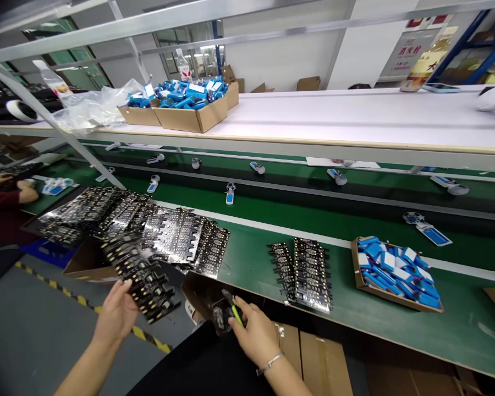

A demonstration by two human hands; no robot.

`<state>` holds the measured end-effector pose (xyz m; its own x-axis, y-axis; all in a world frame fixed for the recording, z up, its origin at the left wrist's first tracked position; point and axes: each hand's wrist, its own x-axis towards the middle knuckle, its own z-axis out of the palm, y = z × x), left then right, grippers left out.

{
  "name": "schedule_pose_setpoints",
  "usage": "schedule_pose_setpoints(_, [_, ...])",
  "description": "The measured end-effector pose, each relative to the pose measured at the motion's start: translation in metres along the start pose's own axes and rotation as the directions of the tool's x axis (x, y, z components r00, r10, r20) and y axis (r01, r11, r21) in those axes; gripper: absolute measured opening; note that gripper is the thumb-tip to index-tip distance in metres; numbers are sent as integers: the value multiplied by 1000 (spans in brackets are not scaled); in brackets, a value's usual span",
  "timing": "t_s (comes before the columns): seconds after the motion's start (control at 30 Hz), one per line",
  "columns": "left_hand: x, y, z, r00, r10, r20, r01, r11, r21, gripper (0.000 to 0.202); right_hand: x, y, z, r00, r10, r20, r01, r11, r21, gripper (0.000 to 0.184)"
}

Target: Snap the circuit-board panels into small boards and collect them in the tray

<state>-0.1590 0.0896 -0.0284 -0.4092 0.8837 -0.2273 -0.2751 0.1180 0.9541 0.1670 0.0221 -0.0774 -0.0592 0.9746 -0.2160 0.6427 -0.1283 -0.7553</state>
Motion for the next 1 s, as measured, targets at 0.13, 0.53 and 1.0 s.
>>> schedule_pose_setpoints(0.13, [-28, -27, 16, 976, -188, 109, 188, 982, 9, 32, 5, -32, 0, 994, -100, -47, 110, 851, 514, 56])
schedule_pose_setpoints(0.53, [-83, -61, 25, 831, -265, 490, 200, 963, 180, 46, 6, -50, -29, 977, -144, -158, 168, 974, 153, 55])
schedule_pose_setpoints(1.0, [-83, -53, 28, 884, -235, 405, 67, 919, 387, 57, -12, -49, -27, 971, -106, -215, 69, 983, -171, 51])
